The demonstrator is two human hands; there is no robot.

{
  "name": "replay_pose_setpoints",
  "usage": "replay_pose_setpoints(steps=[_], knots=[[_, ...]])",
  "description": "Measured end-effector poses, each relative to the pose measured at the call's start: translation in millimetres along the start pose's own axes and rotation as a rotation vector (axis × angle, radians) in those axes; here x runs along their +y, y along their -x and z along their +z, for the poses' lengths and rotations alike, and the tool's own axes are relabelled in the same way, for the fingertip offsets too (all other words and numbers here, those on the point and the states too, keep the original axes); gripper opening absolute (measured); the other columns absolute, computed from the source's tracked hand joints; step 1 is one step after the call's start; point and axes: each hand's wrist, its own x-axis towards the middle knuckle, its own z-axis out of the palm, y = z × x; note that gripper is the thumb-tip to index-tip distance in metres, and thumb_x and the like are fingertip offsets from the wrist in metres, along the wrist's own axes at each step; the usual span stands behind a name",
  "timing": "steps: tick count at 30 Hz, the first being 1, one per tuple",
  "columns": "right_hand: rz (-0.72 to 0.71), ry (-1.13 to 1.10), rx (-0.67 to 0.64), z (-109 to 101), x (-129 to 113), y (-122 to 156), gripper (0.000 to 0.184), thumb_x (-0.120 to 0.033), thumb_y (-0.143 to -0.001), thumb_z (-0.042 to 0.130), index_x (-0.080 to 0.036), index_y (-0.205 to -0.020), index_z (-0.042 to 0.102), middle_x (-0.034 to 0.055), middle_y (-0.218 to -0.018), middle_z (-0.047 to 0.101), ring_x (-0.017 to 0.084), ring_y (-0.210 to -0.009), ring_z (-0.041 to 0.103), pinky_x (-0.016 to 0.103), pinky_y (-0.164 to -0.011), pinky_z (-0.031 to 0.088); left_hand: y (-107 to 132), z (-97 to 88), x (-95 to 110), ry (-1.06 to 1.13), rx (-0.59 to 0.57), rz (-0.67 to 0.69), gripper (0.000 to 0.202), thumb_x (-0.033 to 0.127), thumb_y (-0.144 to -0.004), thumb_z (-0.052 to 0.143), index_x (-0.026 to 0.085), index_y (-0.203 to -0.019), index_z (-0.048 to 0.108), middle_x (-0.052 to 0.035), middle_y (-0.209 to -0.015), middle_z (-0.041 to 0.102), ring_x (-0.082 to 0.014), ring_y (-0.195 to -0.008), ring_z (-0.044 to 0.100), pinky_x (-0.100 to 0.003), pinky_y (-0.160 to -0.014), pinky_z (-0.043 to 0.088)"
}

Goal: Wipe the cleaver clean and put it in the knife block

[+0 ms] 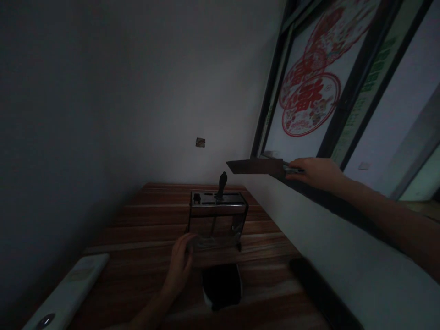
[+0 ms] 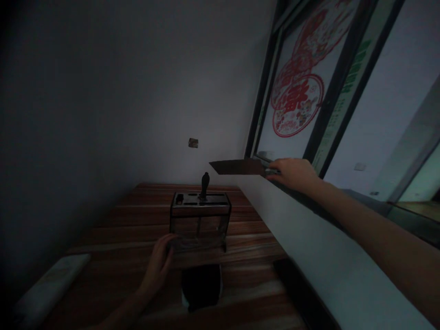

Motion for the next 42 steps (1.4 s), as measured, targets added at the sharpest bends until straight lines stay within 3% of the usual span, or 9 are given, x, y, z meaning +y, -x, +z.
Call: replay_pose_setpoints(steps=[9, 15, 24, 34, 38, 42], knots=[[-0.313, 0.513, -0.001, -75, -11, -74, 0.012, -0.034, -0.075, 0.068, -0.024, -0.081, 0.069, 0.0042, -0.075, 0.073, 0.023, -0.073, 0.065, 0.038, -0.077, 0.035, 3, 3.6, -6, -0.022, -0.010, 0.039, 0.035, 0.012, -0.087, 0.037, 0.024, -0.119, 0.046, -0.0088, -0.120, 0.053, -0.0228, -0.114, 0.050, -0.048, -0.097, 0.042], [-0.518, 0.658, 0.030, -105, -20, -104, 0.016, -0.035, -0.079, 0.065, -0.025, -0.092, 0.067, 0.0024, -0.076, 0.071, 0.021, -0.076, 0.062, 0.036, -0.076, 0.029, 3, 3.6, -6, -0.032, -0.017, 0.056, 0.041, 0.007, -0.082, 0.039, 0.024, -0.119, 0.048, -0.0090, -0.121, 0.054, -0.0237, -0.115, 0.050, -0.049, -0.097, 0.043], [-0.689, 0.603, 0.063, -93, -42, -115, 0.012, -0.036, -0.079, 0.064, -0.026, -0.087, 0.066, -0.0011, -0.086, 0.069, 0.018, -0.082, 0.056, 0.034, -0.077, 0.027, 1, -0.1, 0, -0.013, -0.059, 0.056, 0.049, 0.003, -0.079, 0.038, 0.024, -0.122, 0.046, -0.0094, -0.124, 0.052, -0.0243, -0.118, 0.048, -0.050, -0.100, 0.040], [-0.714, 0.513, 0.037, -86, -57, -119, 0.010, -0.026, -0.080, 0.063, -0.024, -0.088, 0.067, 0.0007, -0.084, 0.069, 0.019, -0.083, 0.056, 0.036, -0.078, 0.025, 0, 0.7, 0, -0.024, -0.045, 0.086, 0.048, 0.003, -0.078, 0.039, 0.023, -0.121, 0.046, -0.0094, -0.124, 0.052, -0.0233, -0.118, 0.049, -0.048, -0.099, 0.042], [-0.712, 0.499, 0.043, -84, -61, -121, 0.013, -0.026, -0.084, 0.058, -0.021, -0.091, 0.068, 0.0022, -0.084, 0.070, 0.018, -0.083, 0.055, 0.036, -0.078, 0.024, 0, 0.7, 1, -0.031, -0.052, 0.082, 0.048, 0.002, -0.078, 0.039, 0.023, -0.121, 0.046, -0.0093, -0.124, 0.052, -0.0233, -0.118, 0.048, -0.048, -0.100, 0.041], [-0.711, 0.490, 0.025, -81, -63, -122, 0.013, -0.027, -0.079, 0.064, -0.024, -0.091, 0.067, 0.0007, -0.084, 0.070, 0.017, -0.082, 0.055, 0.035, -0.078, 0.025, 0, 0.3, 1, -0.030, -0.058, 0.076, 0.049, 0.001, -0.077, 0.038, 0.022, -0.120, 0.047, -0.0096, -0.125, 0.052, -0.0231, -0.118, 0.049, -0.048, -0.100, 0.041]])
